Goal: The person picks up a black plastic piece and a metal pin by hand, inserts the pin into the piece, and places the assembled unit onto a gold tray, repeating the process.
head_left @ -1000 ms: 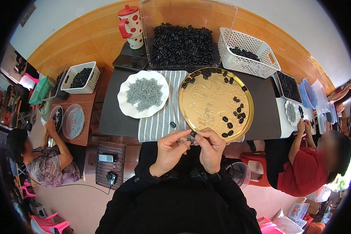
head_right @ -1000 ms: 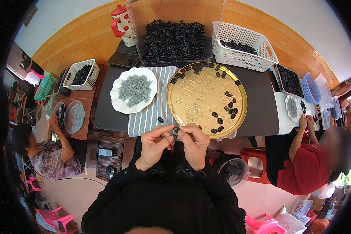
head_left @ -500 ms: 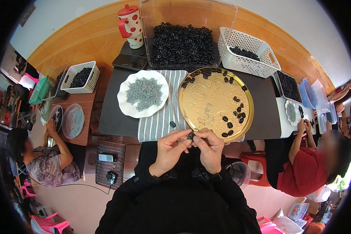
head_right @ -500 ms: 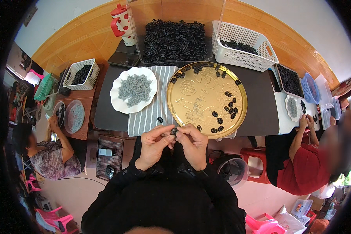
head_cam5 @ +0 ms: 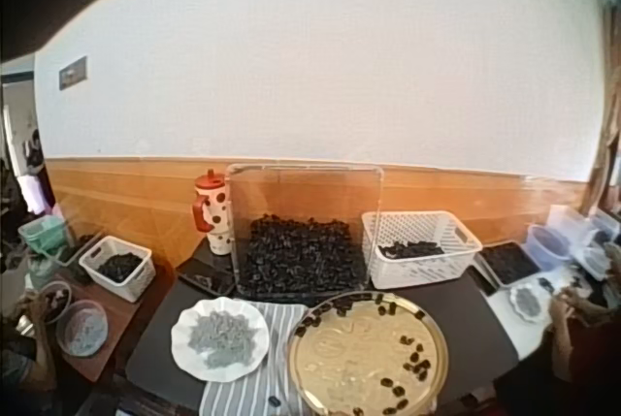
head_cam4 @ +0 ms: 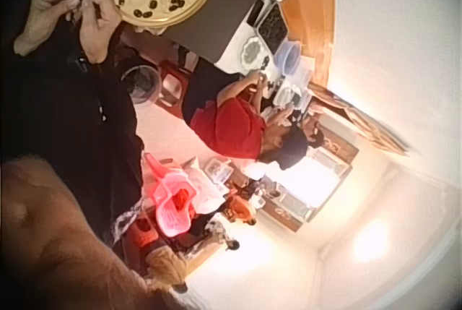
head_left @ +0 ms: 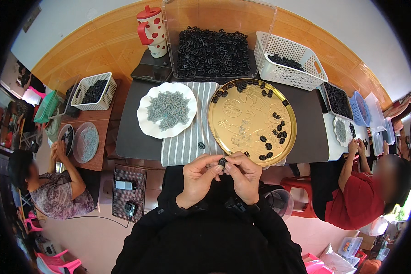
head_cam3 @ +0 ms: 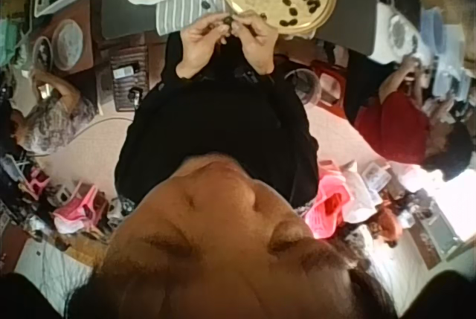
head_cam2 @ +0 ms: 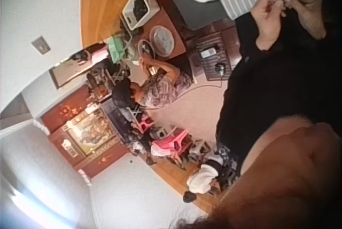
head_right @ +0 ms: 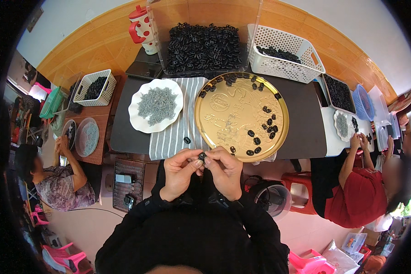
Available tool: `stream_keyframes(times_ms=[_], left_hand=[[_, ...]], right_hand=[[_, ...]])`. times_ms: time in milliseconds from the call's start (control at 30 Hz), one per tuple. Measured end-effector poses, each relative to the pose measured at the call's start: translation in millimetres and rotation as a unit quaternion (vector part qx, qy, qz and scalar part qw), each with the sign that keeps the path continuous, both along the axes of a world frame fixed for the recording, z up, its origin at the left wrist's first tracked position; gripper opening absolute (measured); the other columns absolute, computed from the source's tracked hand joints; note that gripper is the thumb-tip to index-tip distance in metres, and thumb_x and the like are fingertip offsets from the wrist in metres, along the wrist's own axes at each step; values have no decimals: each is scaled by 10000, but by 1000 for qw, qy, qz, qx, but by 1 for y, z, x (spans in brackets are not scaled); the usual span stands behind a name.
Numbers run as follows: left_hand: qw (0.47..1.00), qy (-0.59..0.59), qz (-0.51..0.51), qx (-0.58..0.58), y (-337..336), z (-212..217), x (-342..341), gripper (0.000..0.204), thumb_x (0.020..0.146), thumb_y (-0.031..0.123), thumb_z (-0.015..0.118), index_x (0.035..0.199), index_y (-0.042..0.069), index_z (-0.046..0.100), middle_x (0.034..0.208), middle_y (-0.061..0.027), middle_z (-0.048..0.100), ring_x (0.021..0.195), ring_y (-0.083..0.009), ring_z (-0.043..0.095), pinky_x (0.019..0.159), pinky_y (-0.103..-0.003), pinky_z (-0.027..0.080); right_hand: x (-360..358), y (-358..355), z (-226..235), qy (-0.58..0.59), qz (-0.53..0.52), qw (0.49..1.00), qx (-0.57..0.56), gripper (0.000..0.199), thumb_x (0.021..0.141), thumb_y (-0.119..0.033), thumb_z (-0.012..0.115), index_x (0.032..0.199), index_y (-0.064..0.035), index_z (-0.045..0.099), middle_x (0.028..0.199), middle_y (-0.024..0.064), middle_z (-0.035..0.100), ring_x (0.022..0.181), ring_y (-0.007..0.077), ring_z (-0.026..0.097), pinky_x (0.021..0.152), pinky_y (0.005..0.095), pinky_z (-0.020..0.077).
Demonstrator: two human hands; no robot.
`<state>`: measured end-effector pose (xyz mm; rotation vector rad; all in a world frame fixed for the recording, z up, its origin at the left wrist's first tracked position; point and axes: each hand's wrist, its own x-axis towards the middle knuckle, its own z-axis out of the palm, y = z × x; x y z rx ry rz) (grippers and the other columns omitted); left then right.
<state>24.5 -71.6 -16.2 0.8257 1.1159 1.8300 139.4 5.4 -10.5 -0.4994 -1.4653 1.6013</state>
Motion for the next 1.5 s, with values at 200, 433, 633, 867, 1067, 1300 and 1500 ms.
stream_keyframes(times_ms=[200, 433, 633, 867, 1067, 1300, 1500], left_hand=[[997, 58, 49, 25, 1, -3, 9, 250, 862, -74, 573, 1106, -45, 618, 860, -60, 562, 695, -99, 570, 585, -205, 483], [994, 85, 72, 20, 3, -4, 12, 254, 859, -82, 569, 1106, -47, 618, 861, -55, 555, 688, -93, 561, 580, -199, 475], [996, 69, 44, 20, 1, -3, 7, 247, 857, -86, 569, 1095, -45, 621, 856, -60, 560, 685, -91, 566, 576, -199, 477], [997, 63, 34, 23, 1, -5, 8, 245, 856, -89, 567, 1087, -33, 626, 847, -60, 569, 691, -91, 572, 572, -199, 479], [994, 96, 47, 22, -1, -6, 9, 229, 849, -91, 570, 1064, -36, 626, 845, -59, 571, 686, -87, 569, 559, -198, 471], [997, 60, 36, 13, -5, -8, 12, 197, 855, -80, 576, 1043, -41, 621, 860, -57, 578, 697, -88, 579, 546, -192, 465], [996, 83, 33, 27, -5, -5, 8, 188, 862, -71, 576, 1042, -43, 619, 867, -59, 581, 694, -85, 578, 537, -190, 464]], right_hand=[[-2, -7, -1, 0, -28, 1000, -3, 113, 855, 99, 567, 951, 71, 620, 840, 77, 596, 721, 110, 584, 641, 223, 474], [-2, -8, 0, -16, -58, 998, 1, 108, 847, 114, 566, 929, 75, 623, 832, 74, 594, 701, 105, 580, 632, 222, 476], [0, -6, 5, -23, -41, 999, 5, 109, 839, 118, 568, 923, 77, 624, 833, 75, 596, 697, 101, 574, 630, 219, 472], [4, -3, 1, -38, -28, 998, 32, 104, 830, 126, 568, 910, 82, 619, 830, 82, 600, 685, 99, 566, 628, 210, 464], [6, -7, 5, -45, -33, 998, 33, 127, 831, 120, 567, 925, 67, 633, 832, 79, 595, 693, 101, 561, 633, 213, 461], [9, -7, 4, -49, -26, 995, 80, 131, 817, 131, 577, 926, 78, 625, 842, 97, 603, 709, 113, 582, 641, 223, 476], [8, -7, 5, -41, -12, 996, 76, 142, 813, 137, 575, 931, 74, 624, 864, 103, 603, 706, 125, 589, 643, 227, 483]])
